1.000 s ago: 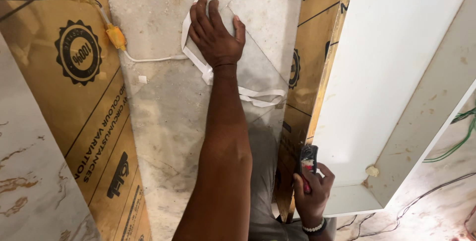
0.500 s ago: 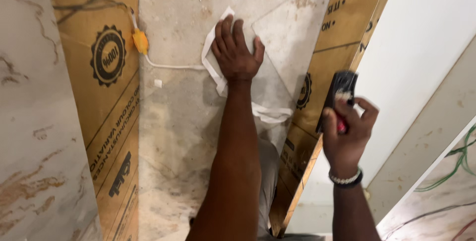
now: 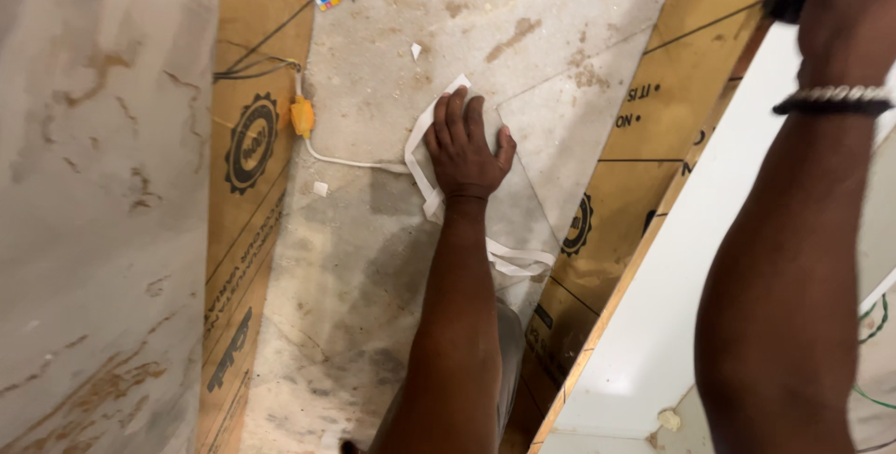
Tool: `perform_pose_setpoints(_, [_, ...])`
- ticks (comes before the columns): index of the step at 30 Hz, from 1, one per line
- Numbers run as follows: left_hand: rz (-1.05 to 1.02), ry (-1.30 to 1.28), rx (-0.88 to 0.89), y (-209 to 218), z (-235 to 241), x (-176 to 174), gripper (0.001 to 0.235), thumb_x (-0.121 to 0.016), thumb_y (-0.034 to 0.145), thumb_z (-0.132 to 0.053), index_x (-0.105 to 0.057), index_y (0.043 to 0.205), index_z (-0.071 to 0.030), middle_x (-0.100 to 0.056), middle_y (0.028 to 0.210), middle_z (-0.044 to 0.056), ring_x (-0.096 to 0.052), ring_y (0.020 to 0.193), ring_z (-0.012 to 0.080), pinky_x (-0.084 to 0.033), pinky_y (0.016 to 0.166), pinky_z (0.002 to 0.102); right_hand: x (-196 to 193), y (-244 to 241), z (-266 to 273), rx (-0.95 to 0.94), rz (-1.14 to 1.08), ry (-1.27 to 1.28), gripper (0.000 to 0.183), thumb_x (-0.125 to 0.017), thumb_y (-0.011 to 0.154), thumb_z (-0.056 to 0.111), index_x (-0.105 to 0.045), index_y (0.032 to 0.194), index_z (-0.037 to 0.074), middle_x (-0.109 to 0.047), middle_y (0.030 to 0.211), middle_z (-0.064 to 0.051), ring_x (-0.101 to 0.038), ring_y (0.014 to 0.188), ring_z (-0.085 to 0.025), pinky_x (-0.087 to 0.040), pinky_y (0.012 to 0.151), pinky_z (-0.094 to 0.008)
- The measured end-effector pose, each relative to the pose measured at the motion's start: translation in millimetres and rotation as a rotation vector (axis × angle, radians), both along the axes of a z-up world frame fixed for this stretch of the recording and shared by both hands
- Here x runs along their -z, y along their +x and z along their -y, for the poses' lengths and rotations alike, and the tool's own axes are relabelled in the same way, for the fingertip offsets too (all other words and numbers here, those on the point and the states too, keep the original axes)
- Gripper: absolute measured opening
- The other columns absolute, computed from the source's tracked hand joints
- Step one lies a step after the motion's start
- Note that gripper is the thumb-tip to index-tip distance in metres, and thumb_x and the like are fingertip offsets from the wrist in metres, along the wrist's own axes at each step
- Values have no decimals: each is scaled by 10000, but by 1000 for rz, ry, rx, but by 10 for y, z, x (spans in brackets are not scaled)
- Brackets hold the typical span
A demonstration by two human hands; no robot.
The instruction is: The person sits on the floor and uses a hand plane to smooth the edge of a wooden frame. They repeatedly plane the same edge, occasionally pausing to wipe the tool or check the surface.
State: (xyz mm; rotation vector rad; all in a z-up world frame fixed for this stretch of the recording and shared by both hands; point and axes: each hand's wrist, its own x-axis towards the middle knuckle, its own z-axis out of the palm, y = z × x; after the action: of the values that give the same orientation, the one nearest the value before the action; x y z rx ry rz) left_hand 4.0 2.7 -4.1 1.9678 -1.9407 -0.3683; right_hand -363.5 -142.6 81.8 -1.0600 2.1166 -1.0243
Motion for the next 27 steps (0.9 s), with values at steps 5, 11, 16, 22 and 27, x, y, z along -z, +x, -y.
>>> perform_pose_setpoints(5, [-5, 4, -5, 10, -24, 38, 533, -640, 924, -418, -569, 1348, -102, -486, 1510, 109, -405, 1464, 328, -375, 1137, 503, -162, 234, -362, -80, -136, 6, 254, -637, 1097, 270, -648, 1118, 17, -685, 1014, 10, -640, 886, -84, -556, 801, -265])
perform_pose_setpoints(11, [1, -14, 10, 17, -54, 99, 576, -638, 942, -434, -532, 1391, -90, -437, 1545, 116, -367, 1480, 328, -361, 1154, 513, -666, 1484, -2659, -112, -361, 147, 352, -773, 1079, 184, -578, 1229, -69, -640, 1166, -177, -662, 1045, -259, -558, 944, -396])
perform_pose_setpoints(16, [53, -10, 31, 26, -43, 89, 612, -644, 915, -437, -494, 1409, -108, -425, 1538, 117, -358, 1475, 332, -344, 1145, 520, -1111, 2300, -4315, -13, -243, 431, 329, -721, 920, 178, -732, 1200, 6, -519, 1329, -199, -626, 1125, -261, -597, 880, -335])
perform_pose_setpoints(22, [42, -27, 34, 17, -46, 30, 589, -646, 937, -407, -489, 1416, -103, -441, 1530, 127, -380, 1471, 347, -351, 1149, 514, -1078, 2222, -3875, -125, -430, 310, 237, -768, 919, 151, -741, 1105, 7, -545, 1298, -203, -613, 1128, -291, -587, 840, -344])
perform_pose_setpoints(27, [5, -87, 5, 13, 9, 10, 567, -644, 950, -417, -531, 1394, -83, -457, 1529, 131, -403, 1457, 345, -356, 1151, 519, -838, 1598, -2695, -138, -368, 161, 204, -744, 1009, 116, -713, 1145, -33, -537, 1279, -223, -603, 1090, -281, -526, 895, -380])
